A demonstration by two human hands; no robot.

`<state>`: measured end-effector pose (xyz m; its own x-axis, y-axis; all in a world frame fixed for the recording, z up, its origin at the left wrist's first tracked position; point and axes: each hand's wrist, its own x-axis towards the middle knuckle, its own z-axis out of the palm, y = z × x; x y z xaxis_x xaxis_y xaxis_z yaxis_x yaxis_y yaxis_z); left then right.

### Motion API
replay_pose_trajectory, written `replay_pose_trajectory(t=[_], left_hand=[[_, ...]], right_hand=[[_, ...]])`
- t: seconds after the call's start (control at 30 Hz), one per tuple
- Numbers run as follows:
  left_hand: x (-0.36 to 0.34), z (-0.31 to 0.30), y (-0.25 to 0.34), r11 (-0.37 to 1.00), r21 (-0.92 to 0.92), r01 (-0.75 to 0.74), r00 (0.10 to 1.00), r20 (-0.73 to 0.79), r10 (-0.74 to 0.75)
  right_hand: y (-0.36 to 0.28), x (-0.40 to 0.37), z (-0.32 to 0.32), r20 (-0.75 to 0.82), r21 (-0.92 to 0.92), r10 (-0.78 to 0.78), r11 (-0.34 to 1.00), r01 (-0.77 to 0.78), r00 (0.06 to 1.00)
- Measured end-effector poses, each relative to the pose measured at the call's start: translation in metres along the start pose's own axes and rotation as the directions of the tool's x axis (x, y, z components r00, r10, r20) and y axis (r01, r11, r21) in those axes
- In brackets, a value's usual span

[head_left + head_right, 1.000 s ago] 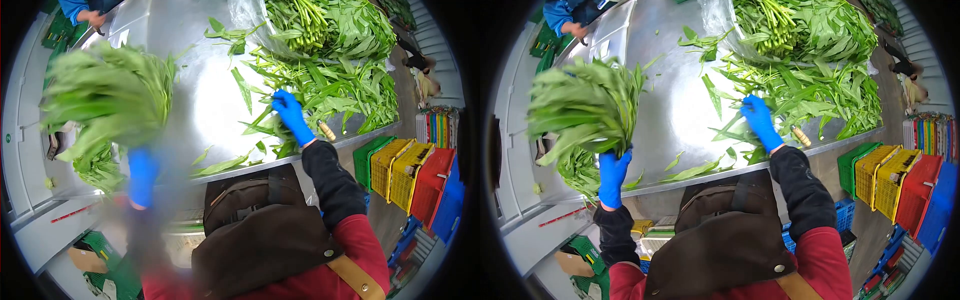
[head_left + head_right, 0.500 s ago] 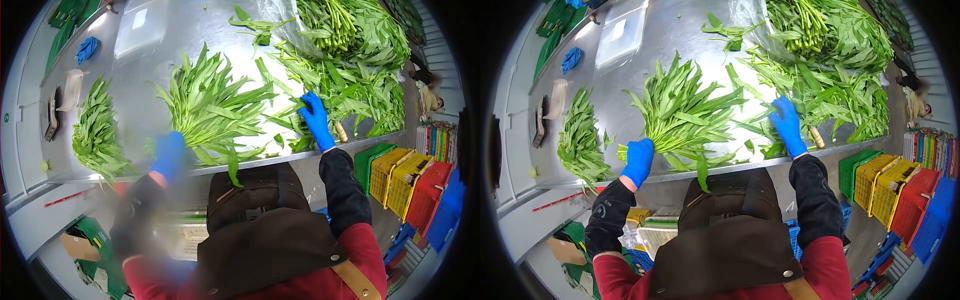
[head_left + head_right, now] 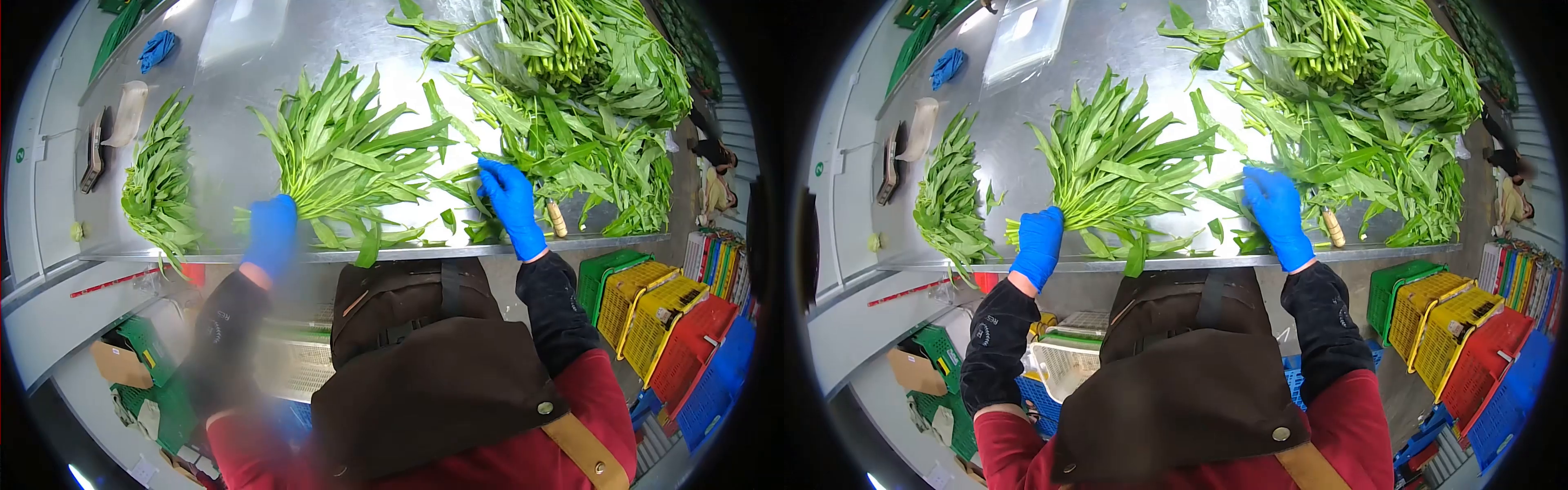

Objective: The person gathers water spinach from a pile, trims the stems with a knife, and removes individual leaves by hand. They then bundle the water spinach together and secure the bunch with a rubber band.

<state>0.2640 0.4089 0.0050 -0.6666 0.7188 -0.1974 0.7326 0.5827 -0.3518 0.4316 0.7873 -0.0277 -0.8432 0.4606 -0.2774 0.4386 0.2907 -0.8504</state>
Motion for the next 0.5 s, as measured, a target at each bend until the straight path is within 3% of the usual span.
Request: replay_pose_trajectory(t=[0.13,0.17,0.27,0.4,0.5], left_hand=[[0.002,-0.013,0.001,0.998,-0.065,-0.012,1.000,0.026,0.013],[0.002,-0.015,0.001,0.998,-0.064,-0.019,0.999,0.041,0.022],[0.001,-0.011,0.001,0.998,-0.062,-0.003,0.999,0.041,0.005],[-0.002,-0.003,-0.003,0.994,-0.111,0.011,1.000,-0.015,-0.013],[-0.001,0.000,-0.004,0.987,-0.157,0.027,1.000,0.002,-0.027]], right_hand=[[-0.012,-0.008,0.015,0.015,-0.204,-0.294,0.935,0.290,0.956],[-0.021,-0.013,0.017,0.065,-0.244,-0.275,0.928,0.282,0.959],[-0.025,-0.019,0.030,0.129,-0.100,-0.277,0.952,0.291,0.952],[-0.030,-0.024,0.045,0.258,-0.181,-0.300,0.919,0.350,0.919],[-0.038,-0.027,0.056,0.330,-0.142,-0.297,0.923,0.358,0.896]])
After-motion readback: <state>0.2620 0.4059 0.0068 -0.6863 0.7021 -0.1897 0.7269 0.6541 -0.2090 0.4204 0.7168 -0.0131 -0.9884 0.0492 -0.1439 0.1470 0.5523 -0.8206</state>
